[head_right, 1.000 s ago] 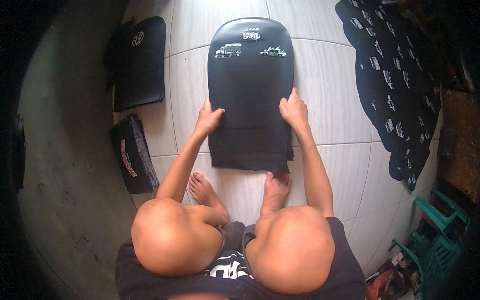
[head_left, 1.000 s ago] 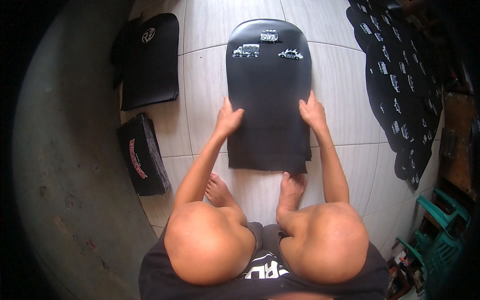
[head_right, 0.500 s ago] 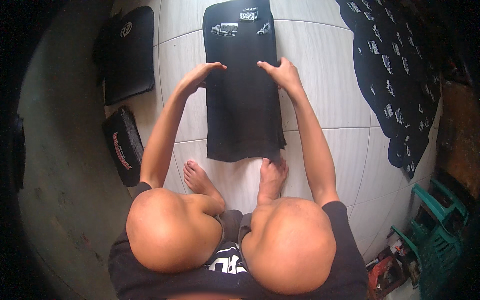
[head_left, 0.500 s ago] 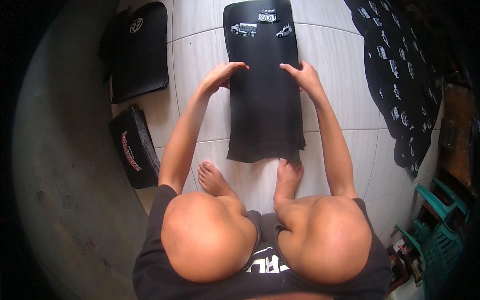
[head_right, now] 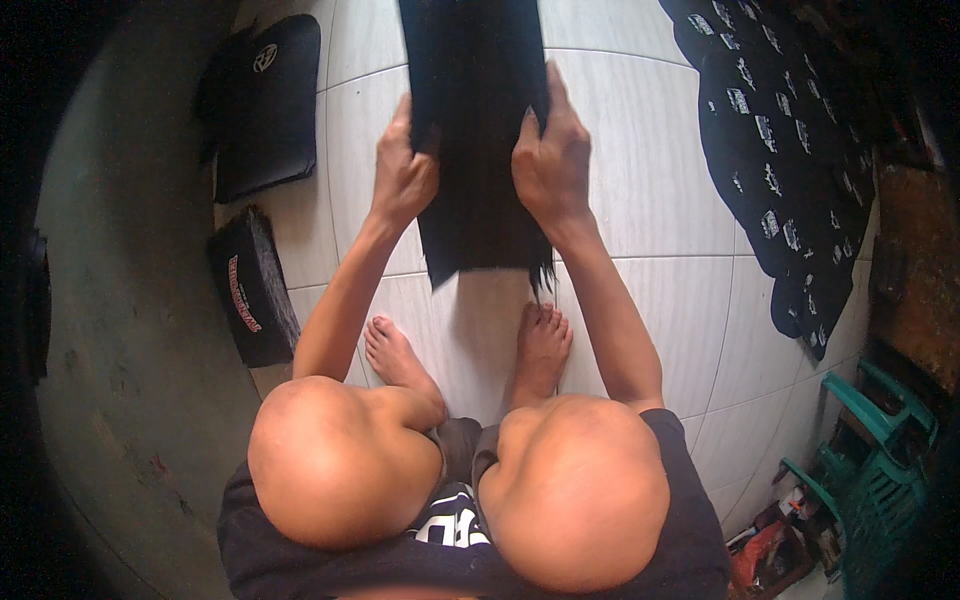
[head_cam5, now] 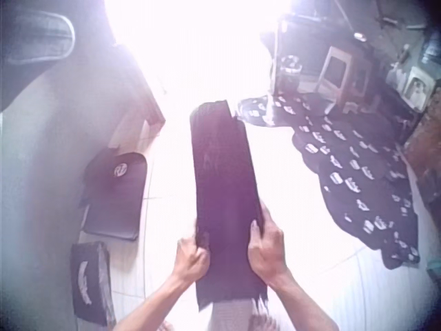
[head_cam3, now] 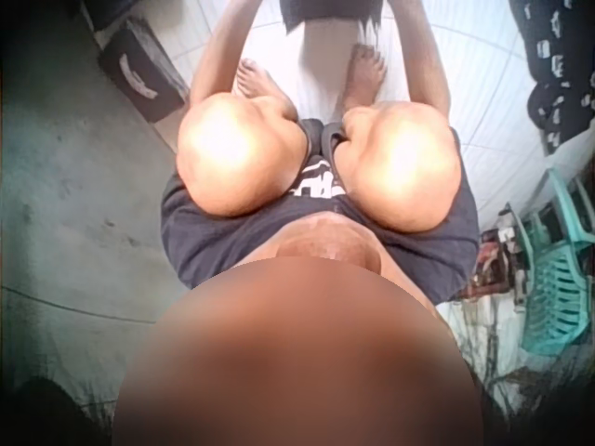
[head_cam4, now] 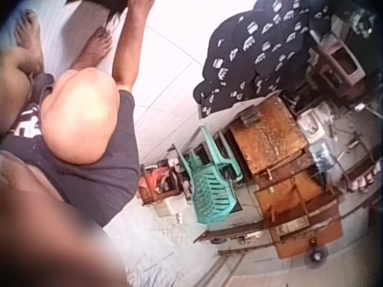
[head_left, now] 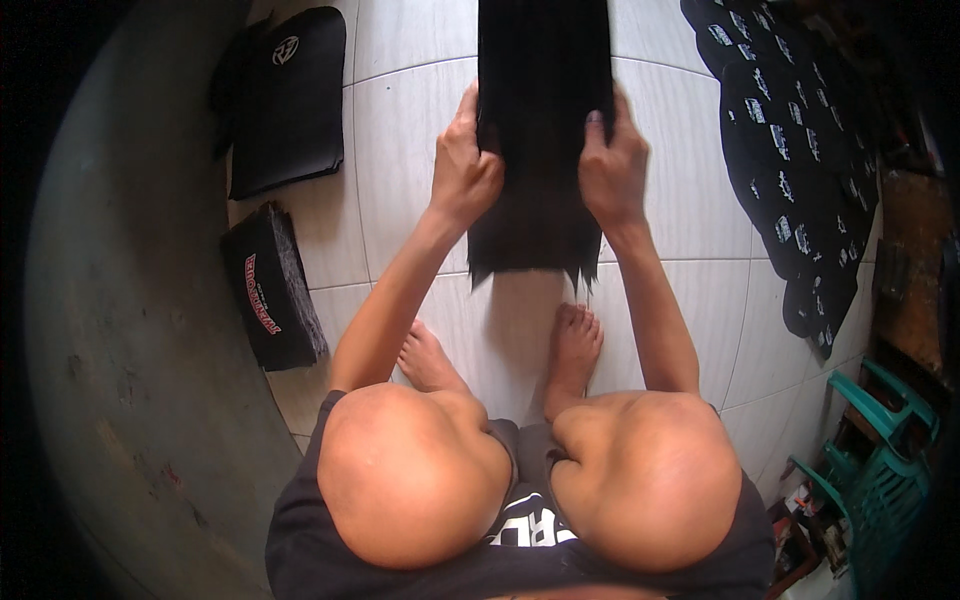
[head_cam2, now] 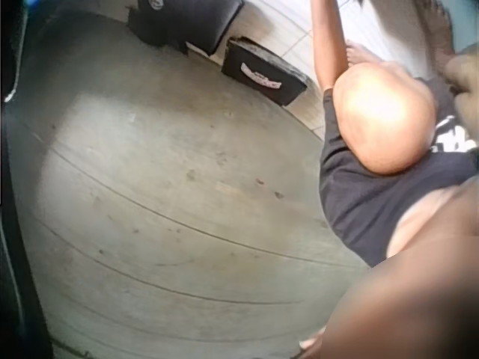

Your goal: The person sits on a tiled floor and folds multiple black car floor mats. They pick up each mat, fold it in half, and place it into a growing stack, repeating this process for several mats.

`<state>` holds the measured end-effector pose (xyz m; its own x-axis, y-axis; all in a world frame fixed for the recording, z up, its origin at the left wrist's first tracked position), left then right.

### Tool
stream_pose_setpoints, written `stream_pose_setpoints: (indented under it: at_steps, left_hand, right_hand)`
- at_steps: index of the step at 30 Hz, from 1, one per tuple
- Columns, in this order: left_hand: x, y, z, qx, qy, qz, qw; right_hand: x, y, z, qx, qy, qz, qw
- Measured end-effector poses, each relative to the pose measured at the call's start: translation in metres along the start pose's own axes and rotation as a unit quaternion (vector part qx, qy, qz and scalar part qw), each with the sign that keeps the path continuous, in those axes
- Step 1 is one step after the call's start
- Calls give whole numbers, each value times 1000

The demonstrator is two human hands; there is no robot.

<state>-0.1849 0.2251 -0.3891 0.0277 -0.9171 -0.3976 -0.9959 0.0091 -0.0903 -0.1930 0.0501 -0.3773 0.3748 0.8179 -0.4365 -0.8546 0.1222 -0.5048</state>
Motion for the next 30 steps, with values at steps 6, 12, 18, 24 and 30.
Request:
stream_pose_setpoints:
  at_steps: [6,12,18,24,30]
  left_hand:
    - [-22,20,-45,185,-41,-128,974]
    - [-14,36,-27,219,63,-143,963]
    - [-33,43,-54,139,54,-167,975]
    - [-61,34,-51,88,65,-129,986]
    - [-53,50,-89,139,15,-131,981]
  right_hand:
    - [-37,9,47,-89,9,-51,995]
    - [-47,63,4,-215,145,-22,966]
    - [-53,44,51,-26,-57,-100,993]
    - [-80,33,39,-86,-35,-95,991]
    - [-89,27,77,-69,1,-58,996]
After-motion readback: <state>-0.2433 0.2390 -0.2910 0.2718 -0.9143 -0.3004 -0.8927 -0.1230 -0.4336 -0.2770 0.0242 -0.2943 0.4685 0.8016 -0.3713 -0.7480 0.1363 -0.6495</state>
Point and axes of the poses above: each hand's wrist, its own y-axis away from the middle knuckle, its own x-axis out of the palm, z = x × y, the point moved 3 cm from there along -y, towards the middle knuckle, and after that the axes turned 9 degrees about -x, right-handed, at the moved point
